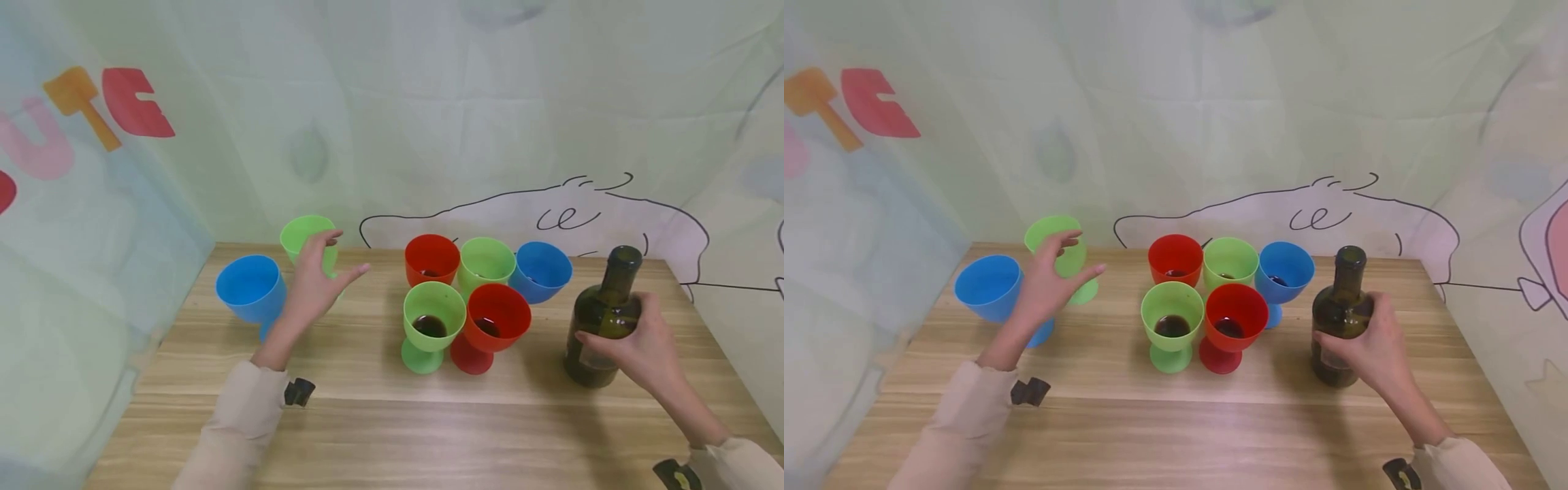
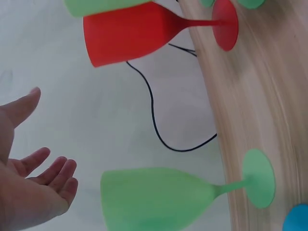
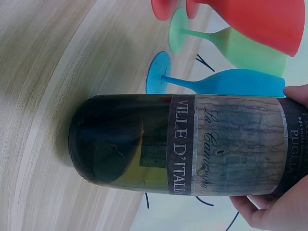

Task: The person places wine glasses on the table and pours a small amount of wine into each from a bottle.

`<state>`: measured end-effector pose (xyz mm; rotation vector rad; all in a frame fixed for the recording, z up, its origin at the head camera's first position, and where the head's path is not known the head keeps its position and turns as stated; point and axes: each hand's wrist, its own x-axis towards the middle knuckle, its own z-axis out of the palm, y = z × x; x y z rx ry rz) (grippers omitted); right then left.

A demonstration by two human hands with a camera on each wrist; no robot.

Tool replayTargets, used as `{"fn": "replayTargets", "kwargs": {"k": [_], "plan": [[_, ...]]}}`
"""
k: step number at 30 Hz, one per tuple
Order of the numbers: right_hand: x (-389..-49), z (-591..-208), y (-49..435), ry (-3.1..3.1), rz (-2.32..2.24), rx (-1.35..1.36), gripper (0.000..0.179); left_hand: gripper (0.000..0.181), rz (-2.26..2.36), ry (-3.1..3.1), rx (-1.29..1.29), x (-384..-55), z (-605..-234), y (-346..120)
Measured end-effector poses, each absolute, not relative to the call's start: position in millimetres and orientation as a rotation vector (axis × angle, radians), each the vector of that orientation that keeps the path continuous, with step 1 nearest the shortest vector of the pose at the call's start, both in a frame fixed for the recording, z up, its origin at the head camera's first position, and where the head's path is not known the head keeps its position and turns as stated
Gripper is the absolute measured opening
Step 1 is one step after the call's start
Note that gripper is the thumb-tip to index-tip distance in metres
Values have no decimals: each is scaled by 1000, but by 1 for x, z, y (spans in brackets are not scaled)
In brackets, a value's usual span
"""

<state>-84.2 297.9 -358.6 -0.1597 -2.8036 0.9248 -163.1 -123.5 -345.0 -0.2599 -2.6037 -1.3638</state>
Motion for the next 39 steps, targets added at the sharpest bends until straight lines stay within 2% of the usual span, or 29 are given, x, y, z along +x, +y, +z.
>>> {"fn": "replayTargets", "kwargs": {"k": [20,30,39], "plan": [[-83,-359,299,-2812,944,-141,88,85,-1196,-2772,-112,-205,-332,-159],[-83,-358,298,-2825,940,-157,89,93,-1157,-2856,-95,-214,-330,-169],[-84,-358,297,-2840,944,-165,91,93,-1144,-2921,-70,-217,-330,-172]]}}
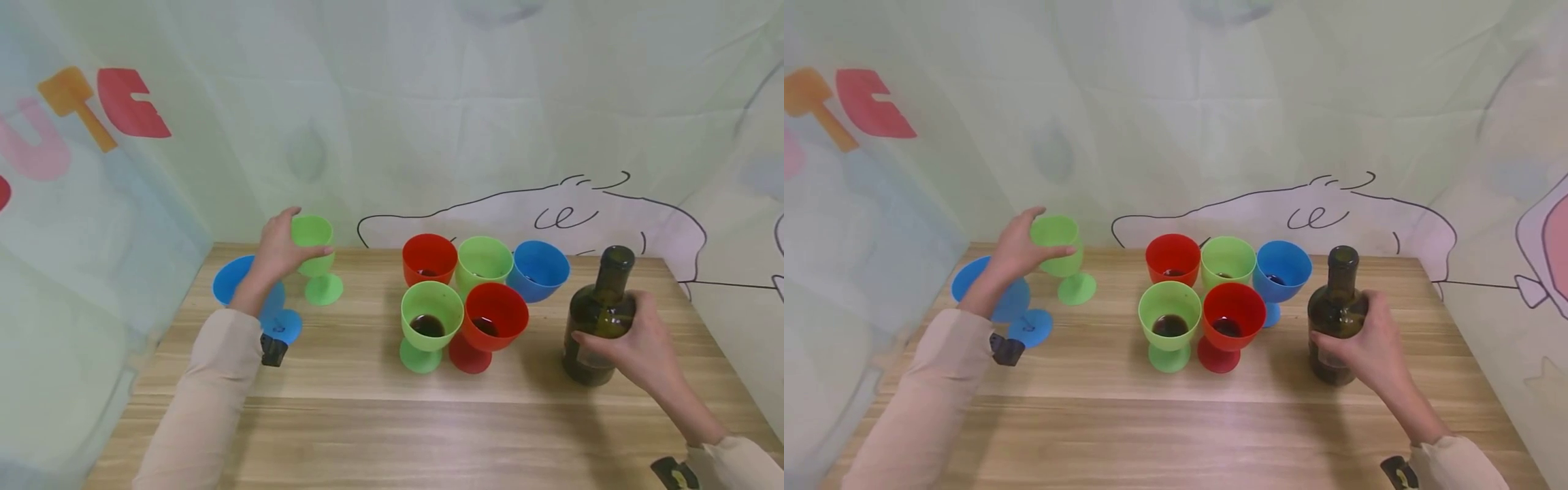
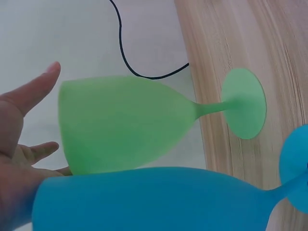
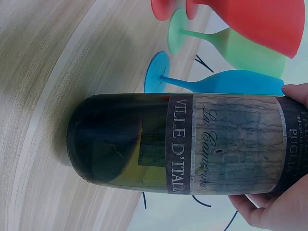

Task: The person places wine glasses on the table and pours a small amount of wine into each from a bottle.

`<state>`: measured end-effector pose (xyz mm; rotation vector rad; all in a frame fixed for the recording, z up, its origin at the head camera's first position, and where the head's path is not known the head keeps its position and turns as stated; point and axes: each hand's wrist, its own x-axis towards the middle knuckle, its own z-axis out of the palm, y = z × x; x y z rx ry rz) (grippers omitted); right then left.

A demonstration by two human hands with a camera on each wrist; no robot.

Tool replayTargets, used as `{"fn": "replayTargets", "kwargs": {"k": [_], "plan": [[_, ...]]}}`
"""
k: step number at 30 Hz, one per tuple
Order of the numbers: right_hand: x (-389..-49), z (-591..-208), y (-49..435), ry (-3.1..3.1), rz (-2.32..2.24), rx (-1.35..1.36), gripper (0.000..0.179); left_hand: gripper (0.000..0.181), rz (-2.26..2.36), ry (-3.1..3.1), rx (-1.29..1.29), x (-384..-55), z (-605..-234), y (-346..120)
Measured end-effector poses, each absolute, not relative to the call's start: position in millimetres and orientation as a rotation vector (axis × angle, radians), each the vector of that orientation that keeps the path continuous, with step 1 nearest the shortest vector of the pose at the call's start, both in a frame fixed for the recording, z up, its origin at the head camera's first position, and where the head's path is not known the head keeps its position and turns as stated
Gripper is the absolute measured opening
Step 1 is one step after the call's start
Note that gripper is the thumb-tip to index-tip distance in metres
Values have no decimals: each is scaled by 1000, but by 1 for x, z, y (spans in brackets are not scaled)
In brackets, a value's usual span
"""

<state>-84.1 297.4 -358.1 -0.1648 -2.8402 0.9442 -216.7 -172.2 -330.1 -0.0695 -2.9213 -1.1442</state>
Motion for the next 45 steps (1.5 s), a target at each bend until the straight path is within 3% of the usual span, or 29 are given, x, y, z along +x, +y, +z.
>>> {"fn": "replayTargets", "kwargs": {"k": [36,45], "plan": [[-84,-359,296,-2828,954,-132,91,95,-1071,-2908,-27,-211,-334,-167],[-84,-359,296,-2826,944,-133,91,94,-1176,-2845,-143,-199,-331,-153]]}}
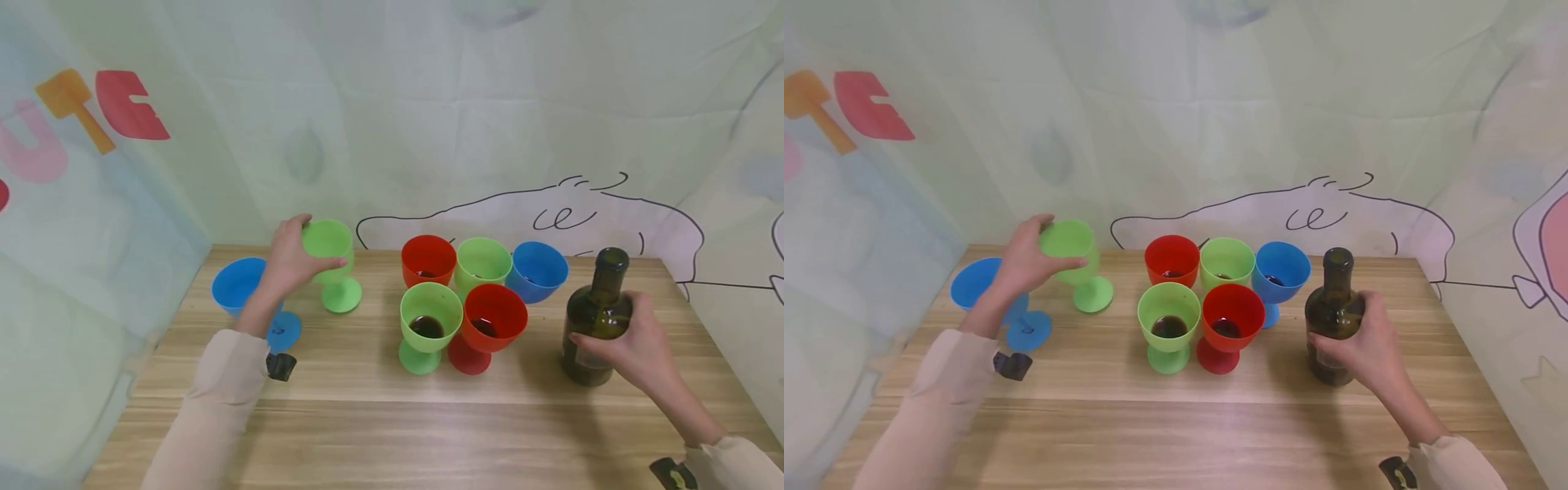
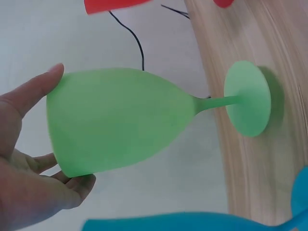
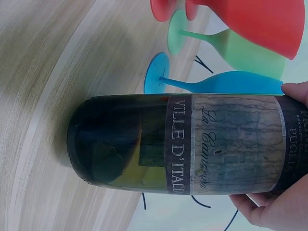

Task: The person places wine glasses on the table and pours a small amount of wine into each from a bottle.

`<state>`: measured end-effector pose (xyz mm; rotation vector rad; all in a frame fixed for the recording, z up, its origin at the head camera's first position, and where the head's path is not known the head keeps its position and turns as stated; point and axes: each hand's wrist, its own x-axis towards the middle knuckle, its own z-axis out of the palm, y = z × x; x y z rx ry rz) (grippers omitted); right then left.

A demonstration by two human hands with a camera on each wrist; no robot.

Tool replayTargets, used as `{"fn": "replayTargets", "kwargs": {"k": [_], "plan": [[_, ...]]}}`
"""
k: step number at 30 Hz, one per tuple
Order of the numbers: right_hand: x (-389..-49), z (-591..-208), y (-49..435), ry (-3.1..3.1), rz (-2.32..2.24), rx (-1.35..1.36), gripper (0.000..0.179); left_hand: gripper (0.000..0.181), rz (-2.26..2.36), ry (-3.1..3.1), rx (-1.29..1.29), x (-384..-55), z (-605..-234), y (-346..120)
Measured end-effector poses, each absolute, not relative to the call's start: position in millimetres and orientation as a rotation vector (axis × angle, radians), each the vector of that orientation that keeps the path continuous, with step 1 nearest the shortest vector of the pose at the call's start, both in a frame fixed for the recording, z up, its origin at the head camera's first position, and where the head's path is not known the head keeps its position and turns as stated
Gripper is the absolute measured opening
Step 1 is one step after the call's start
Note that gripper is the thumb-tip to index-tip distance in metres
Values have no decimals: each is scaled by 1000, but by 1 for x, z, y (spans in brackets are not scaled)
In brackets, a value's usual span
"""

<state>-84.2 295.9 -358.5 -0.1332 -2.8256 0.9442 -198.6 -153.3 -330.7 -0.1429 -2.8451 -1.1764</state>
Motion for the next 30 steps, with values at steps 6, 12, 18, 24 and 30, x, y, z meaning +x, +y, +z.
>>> {"fn": "replayTargets", "kwargs": {"k": [6,12,18,24,30], "plan": [[-84,-358,296,-2817,955,-120,90,94,-1230,-2801,-229,-182,-330,-142],[-84,-358,296,-2817,964,-126,91,92,-1319,-2747,-291,-163,-328,-134],[-85,-358,297,-2818,981,-122,94,91,-1424,-2683,-300,-148,-331,-129],[-84,-358,297,-2813,977,-98,93,90,-1522,-2629,-311,-141,-339,-127],[-84,-358,297,-2816,959,-77,92,91,-1578,-2614,-318,-136,-342,-126]]}}
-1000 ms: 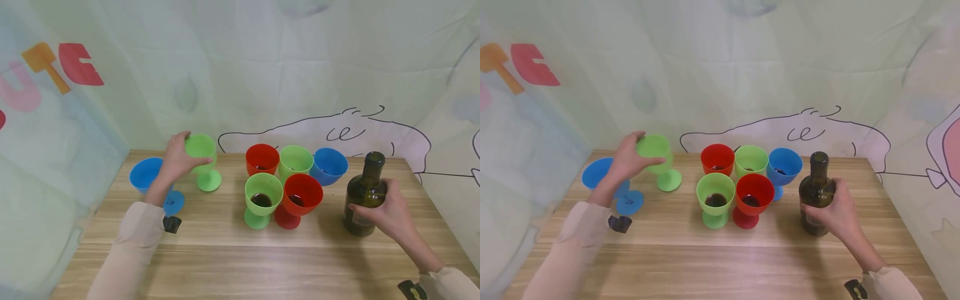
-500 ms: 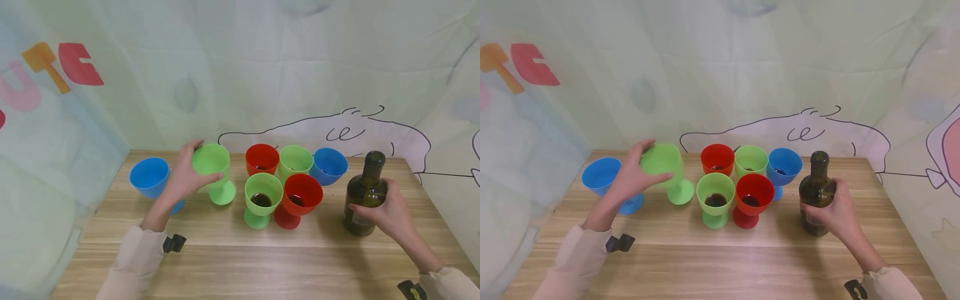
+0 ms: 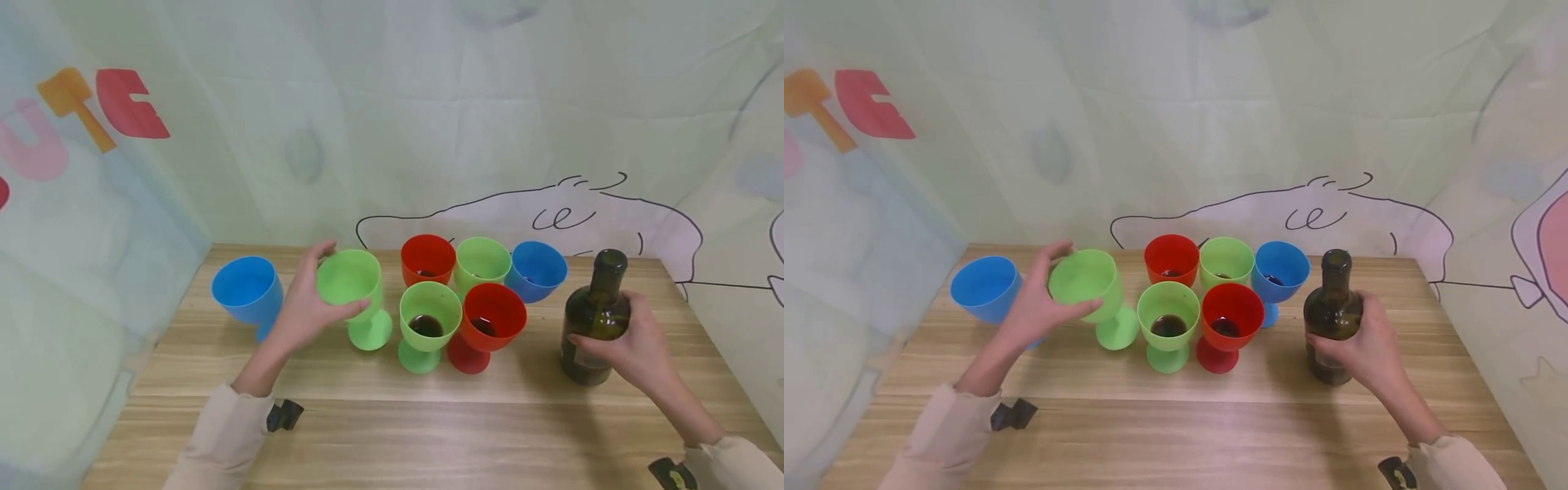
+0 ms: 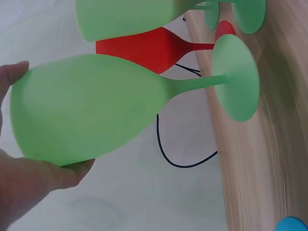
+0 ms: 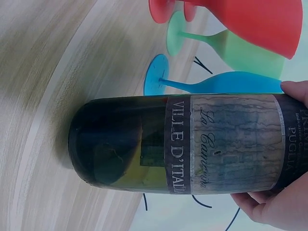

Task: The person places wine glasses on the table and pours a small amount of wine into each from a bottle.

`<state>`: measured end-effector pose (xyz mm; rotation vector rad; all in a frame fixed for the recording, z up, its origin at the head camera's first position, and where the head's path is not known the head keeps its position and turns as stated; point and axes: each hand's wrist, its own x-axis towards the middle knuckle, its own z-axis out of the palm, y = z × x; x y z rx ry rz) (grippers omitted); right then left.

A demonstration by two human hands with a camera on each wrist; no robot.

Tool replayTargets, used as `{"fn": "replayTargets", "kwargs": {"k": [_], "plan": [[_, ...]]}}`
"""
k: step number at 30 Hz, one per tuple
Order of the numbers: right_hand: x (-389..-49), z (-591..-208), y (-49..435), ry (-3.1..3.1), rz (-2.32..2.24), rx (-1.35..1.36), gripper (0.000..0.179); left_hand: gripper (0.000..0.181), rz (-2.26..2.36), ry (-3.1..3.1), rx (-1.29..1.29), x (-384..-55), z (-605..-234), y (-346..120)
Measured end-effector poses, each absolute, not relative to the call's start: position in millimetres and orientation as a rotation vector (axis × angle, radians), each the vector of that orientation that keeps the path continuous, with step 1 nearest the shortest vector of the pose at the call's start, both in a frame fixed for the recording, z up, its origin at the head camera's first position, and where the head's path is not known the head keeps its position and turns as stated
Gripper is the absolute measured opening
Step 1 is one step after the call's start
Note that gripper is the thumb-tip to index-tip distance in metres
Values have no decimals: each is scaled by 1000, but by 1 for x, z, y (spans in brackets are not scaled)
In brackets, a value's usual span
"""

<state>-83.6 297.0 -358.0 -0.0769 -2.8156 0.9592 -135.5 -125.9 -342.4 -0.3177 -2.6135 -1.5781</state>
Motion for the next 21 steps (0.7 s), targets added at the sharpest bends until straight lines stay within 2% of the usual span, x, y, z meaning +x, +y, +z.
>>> {"fn": "replayTargets", "kwargs": {"k": [11,21], "plan": [[-86,-358,303,-2809,982,-92,89,95,-1448,-2677,-330,-131,-349,-124],[-84,-359,305,-2794,1010,-89,87,90,-1423,-2666,-370,-127,-350,-121]]}}
